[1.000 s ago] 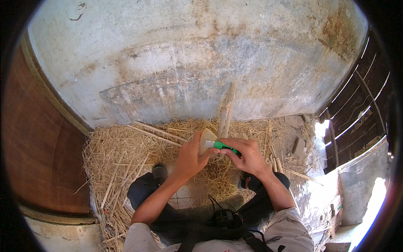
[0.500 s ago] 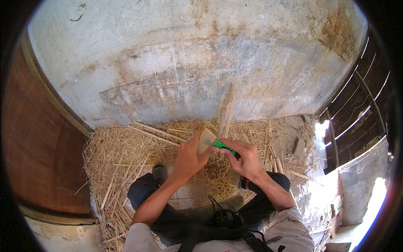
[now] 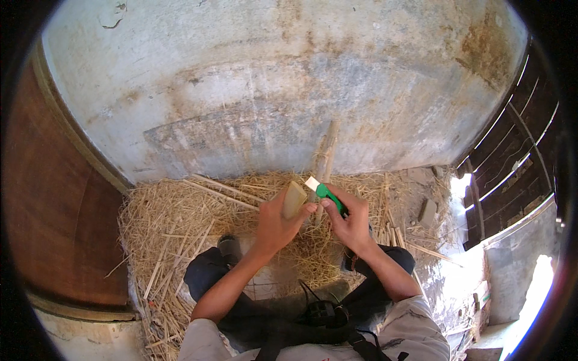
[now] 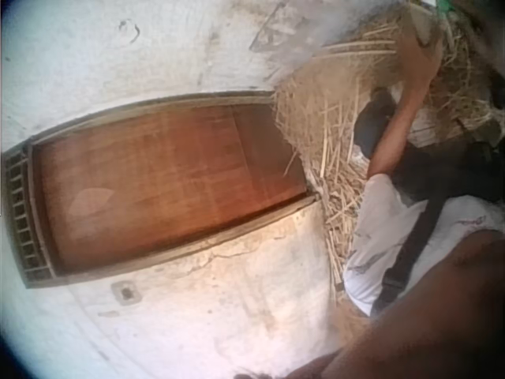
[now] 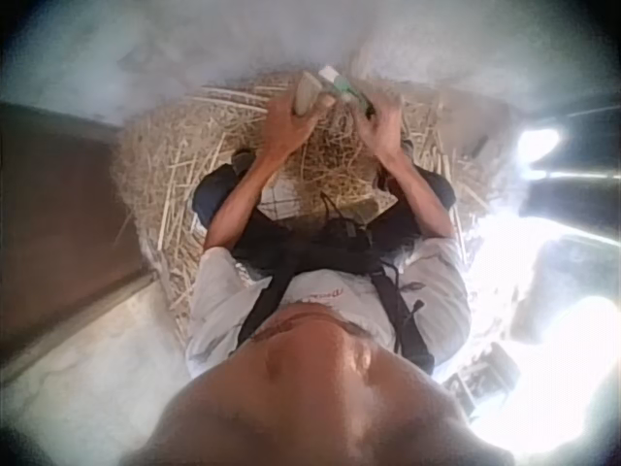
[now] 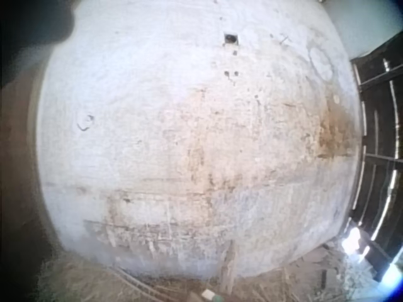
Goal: The person whittles and shaves down pieces of wood using a small knife.
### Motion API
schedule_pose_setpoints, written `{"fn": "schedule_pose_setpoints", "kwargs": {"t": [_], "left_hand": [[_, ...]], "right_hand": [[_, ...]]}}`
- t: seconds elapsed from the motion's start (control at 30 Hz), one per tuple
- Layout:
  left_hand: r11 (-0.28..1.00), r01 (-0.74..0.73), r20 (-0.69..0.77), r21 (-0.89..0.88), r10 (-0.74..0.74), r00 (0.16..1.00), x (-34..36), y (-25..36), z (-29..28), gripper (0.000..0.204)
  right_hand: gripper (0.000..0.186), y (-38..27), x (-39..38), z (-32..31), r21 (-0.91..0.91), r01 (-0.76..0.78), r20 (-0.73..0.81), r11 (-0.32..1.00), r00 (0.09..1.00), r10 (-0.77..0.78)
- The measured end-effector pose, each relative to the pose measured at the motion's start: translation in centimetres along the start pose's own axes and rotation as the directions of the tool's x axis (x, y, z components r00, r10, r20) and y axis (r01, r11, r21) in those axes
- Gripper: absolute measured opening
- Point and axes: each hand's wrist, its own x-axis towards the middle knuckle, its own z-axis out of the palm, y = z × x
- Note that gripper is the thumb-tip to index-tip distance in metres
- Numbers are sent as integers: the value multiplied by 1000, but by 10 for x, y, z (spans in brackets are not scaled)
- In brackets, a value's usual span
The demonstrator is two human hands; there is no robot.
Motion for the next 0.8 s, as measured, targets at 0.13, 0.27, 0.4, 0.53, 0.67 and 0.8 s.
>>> {"fn": "schedule_pose_setpoints", "kwargs": {"t": [0.13, 0.27, 0.4, 0.53, 0.67, 0.8], "left_hand": [[1000, 8, -12, -19, -8, 1000, 2, -9, 0, 70], [998, -45, 40, 51, 43, 998, 3, -16, -4, 75], [1000, 13, 107, -15, -12, 994, 2, -8, -6, 79], [989, -1, 144, -149, 22, 989, 2, -3, -7, 77], [980, -35, 189, -197, 73, 979, 3, -11, -9, 71], [986, -22, 227, -165, 59, 972, 2, -9, -11, 66]], "right_hand": [[29, 13, 7, -14, -3, 66, 138, 998, 988, -65], [28, 13, 5, -11, -2, 167, 249, 986, 955, -161], [27, 12, 4, -7, -60, 203, 287, 977, 941, -178], [27, 16, 4, -6, -36, 191, 259, 981, 950, -176], [26, 10, 9, -11, -14, 177, 280, 984, 945, -166], [25, 8, 4, -10, -9, 159, 236, 987, 960, -153]]}}
